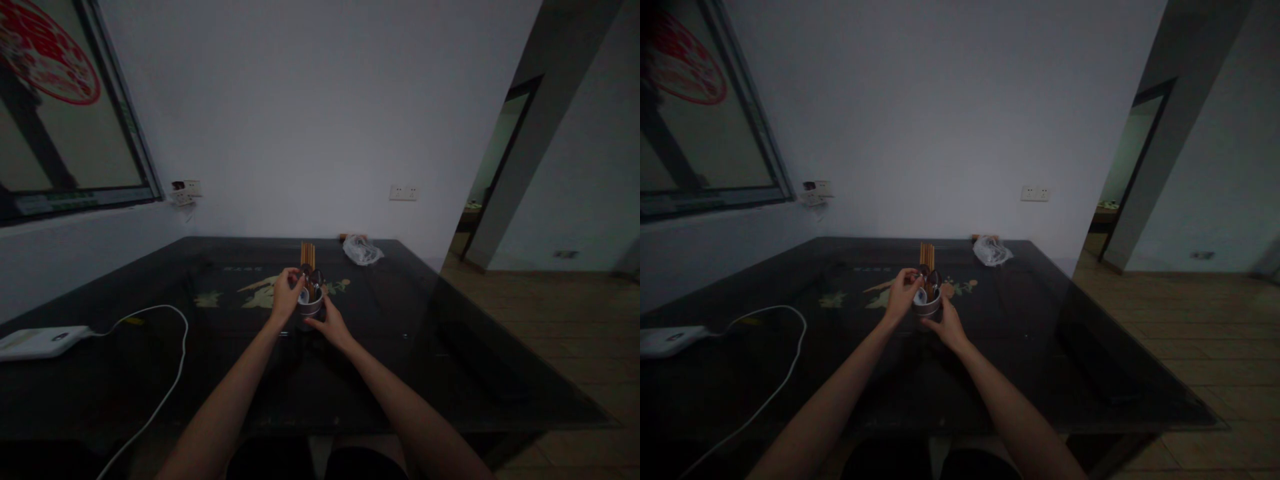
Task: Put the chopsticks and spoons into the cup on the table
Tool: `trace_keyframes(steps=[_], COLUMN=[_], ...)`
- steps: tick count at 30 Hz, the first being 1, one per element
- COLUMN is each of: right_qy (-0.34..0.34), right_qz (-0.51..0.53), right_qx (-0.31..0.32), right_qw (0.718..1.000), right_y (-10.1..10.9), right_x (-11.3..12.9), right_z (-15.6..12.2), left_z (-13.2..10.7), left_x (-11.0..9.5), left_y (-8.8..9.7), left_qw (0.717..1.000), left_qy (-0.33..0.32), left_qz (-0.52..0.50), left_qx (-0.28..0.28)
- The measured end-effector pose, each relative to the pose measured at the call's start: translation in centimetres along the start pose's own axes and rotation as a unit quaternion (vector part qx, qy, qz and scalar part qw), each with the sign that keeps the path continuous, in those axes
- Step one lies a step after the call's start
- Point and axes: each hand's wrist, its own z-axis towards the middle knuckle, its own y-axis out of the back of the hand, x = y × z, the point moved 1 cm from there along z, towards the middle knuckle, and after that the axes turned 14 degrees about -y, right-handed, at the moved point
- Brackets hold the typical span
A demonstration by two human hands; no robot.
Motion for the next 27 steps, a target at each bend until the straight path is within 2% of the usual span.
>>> trace_keyframes(steps=[8, 17, 22, 27], right_qy=[-0.017, -0.004, -0.005, -0.004], right_qz=[-0.022, -0.012, -0.019, -0.016], right_qx=[-0.012, -0.007, -0.013, -0.013], right_qw=[1.000, 1.000, 1.000, 1.000], right_y=[-0.1, 0.0, 0.0, 0.0], right_x=[0.1, 0.6, 0.6, 0.4], right_z=[-0.1, -0.2, -0.2, -0.1], left_z=[0.0, 0.1, -0.1, -0.2], left_x=[-0.8, -1.0, -1.6, -1.8], left_y=[0.3, 0.6, 0.8, 1.0], left_qw=[1.000, 1.000, 0.994, 0.990], left_qy=[-0.009, -0.028, -0.078, -0.090], left_qz=[0.001, 0.008, 0.074, 0.101], left_qx=[-0.002, -0.010, 0.032, 0.048])
